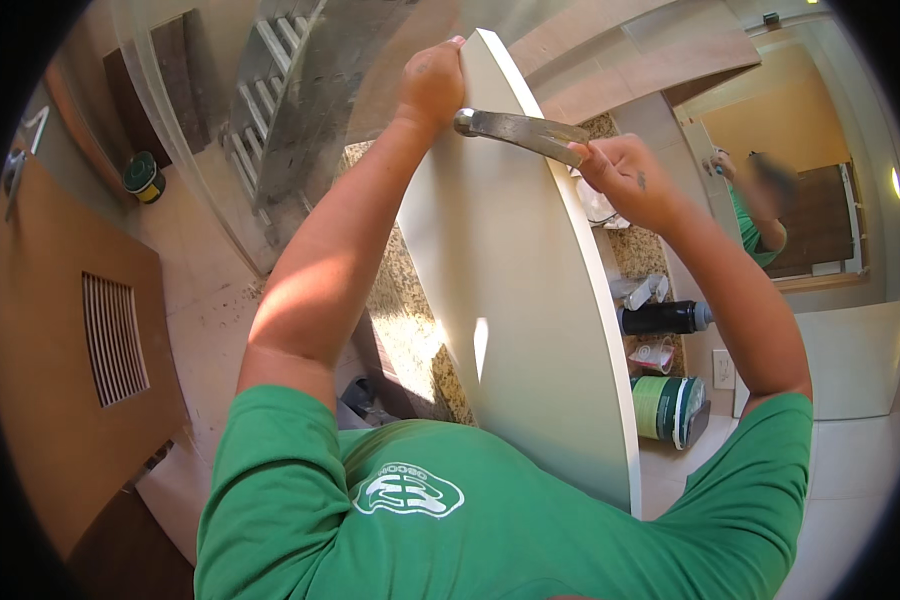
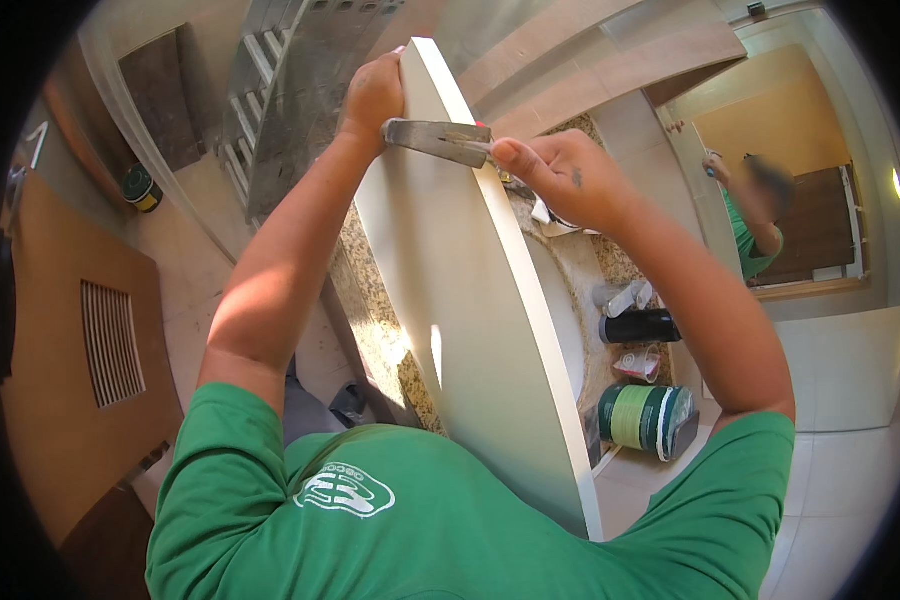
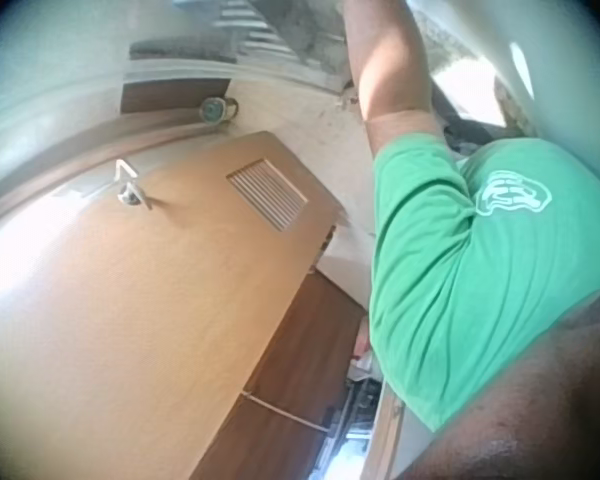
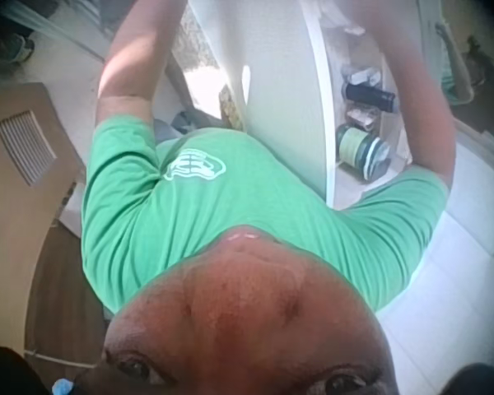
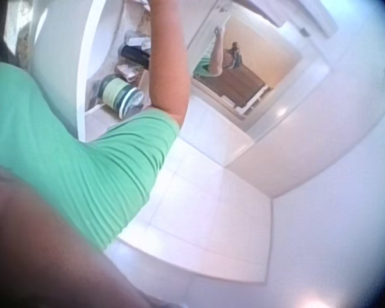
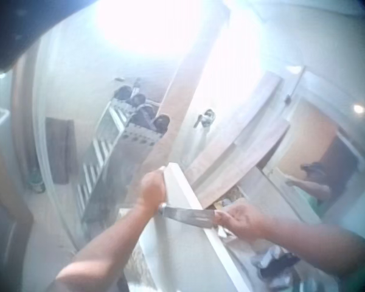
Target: The person applies a strip of edge banding to a white board, uses a hammer to press it into place, trims the excess with a utility knife, and taps the edge again to secure it. The work is performed over a bathroom countertop with a sink and mirror visible.
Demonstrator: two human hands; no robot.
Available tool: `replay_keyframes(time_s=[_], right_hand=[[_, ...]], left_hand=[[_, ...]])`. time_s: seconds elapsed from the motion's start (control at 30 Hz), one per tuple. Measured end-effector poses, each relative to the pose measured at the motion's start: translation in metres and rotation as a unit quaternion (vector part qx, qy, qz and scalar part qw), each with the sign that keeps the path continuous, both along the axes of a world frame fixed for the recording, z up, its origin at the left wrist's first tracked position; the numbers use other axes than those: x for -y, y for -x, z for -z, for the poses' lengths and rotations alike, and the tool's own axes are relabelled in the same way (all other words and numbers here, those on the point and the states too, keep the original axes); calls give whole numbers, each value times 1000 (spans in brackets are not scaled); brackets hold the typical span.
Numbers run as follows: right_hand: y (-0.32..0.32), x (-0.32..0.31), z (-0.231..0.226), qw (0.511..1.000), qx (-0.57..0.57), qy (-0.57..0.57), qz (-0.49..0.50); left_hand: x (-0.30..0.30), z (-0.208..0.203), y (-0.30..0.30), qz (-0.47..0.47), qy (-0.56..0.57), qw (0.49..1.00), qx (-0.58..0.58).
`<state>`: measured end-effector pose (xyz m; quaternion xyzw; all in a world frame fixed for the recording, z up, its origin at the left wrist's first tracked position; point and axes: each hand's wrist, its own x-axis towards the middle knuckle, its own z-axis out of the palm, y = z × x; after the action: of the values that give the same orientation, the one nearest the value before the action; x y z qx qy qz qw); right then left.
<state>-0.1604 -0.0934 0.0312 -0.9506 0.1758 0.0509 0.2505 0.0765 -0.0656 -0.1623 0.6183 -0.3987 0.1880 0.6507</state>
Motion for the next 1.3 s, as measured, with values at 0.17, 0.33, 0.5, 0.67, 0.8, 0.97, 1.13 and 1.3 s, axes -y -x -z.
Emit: replay_keyframes(time_s=[0.17,0.33,0.5,0.67,0.8,0.97,1.13,1.3], right_hand=[[-29,12,3,999,-19,23,24],[-71,19,0,997,-14,68,13],[-118,35,-4,991,-61,118,25],[-137,39,-1,997,12,71,-9],[-146,39,-4,995,-42,92,10],[-151,36,-8,994,-50,95,18],[-151,31,-5,996,-5,93,-8],[-143,30,-12,988,-50,145,7]], left_hand=[[0,1,0,54,29,997,-43],[1,3,3,52,73,993,-71],[-5,0,4,17,19,1000,2],[-8,-9,11,23,30,999,-26],[-20,-15,9,111,-15,986,-127],[-27,-23,10,189,5,949,-254],[-25,-21,10,168,37,966,-193],[-13,-10,11,132,67,978,-150]])
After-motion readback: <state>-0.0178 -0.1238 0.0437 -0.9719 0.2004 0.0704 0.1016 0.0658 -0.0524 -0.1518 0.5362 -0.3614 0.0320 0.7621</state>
